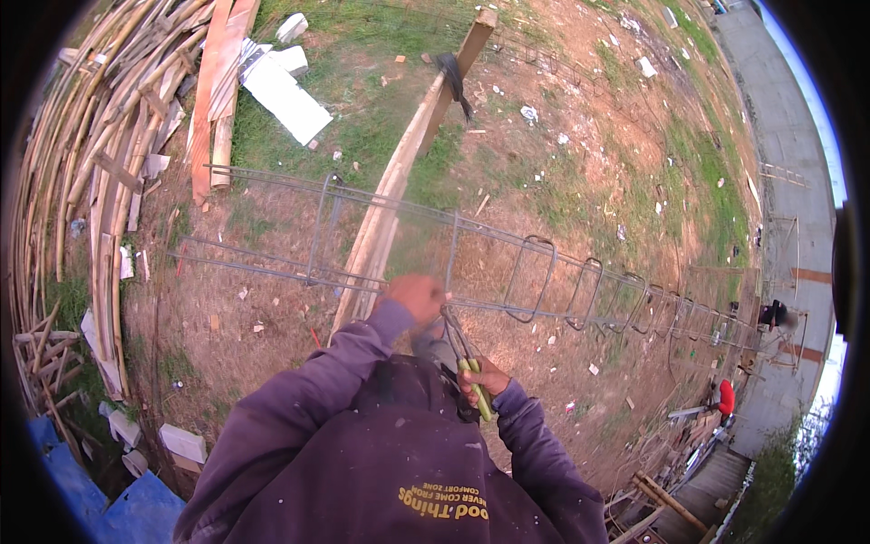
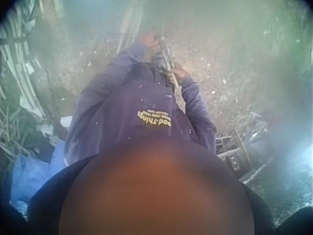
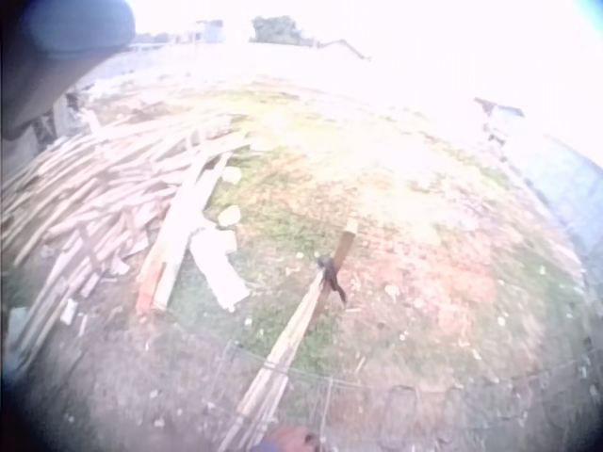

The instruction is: The person uses pliers to twist wire ties around a rectangular rebar cage, securing the vertical and horizontal bars together. The person repeatedly positions the cage, twists ties at multiple joints, and adjusts the cage orientation to reach different connection points.

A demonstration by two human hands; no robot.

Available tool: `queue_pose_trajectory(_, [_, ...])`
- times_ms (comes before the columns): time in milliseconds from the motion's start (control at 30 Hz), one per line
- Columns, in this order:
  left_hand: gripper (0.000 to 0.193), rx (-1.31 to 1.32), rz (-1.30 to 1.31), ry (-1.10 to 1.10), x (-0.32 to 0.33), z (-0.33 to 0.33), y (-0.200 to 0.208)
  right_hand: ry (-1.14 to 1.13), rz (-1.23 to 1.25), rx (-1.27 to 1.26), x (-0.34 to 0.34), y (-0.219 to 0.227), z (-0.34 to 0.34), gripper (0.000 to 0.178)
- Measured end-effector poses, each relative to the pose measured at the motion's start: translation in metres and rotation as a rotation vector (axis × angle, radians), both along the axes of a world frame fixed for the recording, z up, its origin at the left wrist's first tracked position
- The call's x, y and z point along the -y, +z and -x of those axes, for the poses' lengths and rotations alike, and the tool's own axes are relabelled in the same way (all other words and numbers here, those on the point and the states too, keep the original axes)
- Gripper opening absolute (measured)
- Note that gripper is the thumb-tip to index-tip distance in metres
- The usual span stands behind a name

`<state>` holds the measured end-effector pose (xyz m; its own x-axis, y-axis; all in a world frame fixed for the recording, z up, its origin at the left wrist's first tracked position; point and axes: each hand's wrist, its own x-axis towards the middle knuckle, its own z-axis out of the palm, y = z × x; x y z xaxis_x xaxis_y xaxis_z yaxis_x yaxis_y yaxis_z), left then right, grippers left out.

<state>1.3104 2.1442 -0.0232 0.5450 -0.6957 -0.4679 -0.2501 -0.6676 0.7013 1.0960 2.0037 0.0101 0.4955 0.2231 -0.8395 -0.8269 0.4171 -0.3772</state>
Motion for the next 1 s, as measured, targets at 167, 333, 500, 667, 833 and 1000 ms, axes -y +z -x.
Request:
queue_pose_trajectory(167, [0.028, 0.027, 0.041, 0.014, -0.002, 0.001, -0.001, 0.449, 1.029, 0.354, -0.002, 0.009, 0.007, 0.046])
queue_pose_trajectory(333, [0.028, 0.021, 0.037, 0.021, -0.001, 0.004, -0.008, 0.634, 1.327, 0.329, 0.005, -0.002, 0.01, 0.039])
queue_pose_trajectory(500, [0.033, 0.105, 0.102, 0.049, -0.001, 0.005, -0.01, -0.043, -0.07, -0.188, 0.003, -0.004, 0.014, 0.045])
queue_pose_trajectory(667, [0.031, 0.105, 0.137, 0.053, -0.006, 0.008, -0.015, 0.195, 0.045, -0.088, 0.009, 0.02, 0.01, 0.04])
queue_pose_trajectory(833, [0.034, 0.142, 0.145, 0.085, -0.007, 0.013, -0.013, 0.597, 1.438, 0.24, -0.005, 0.042, 0.017, 0.044])
queue_pose_trajectory(1000, [0.032, 0.34, 0.422, 0.254, -0.032, 0.046, 0.015, 0.515, 1.304, 0.216, -0.013, 0.037, 0.03, 0.037])
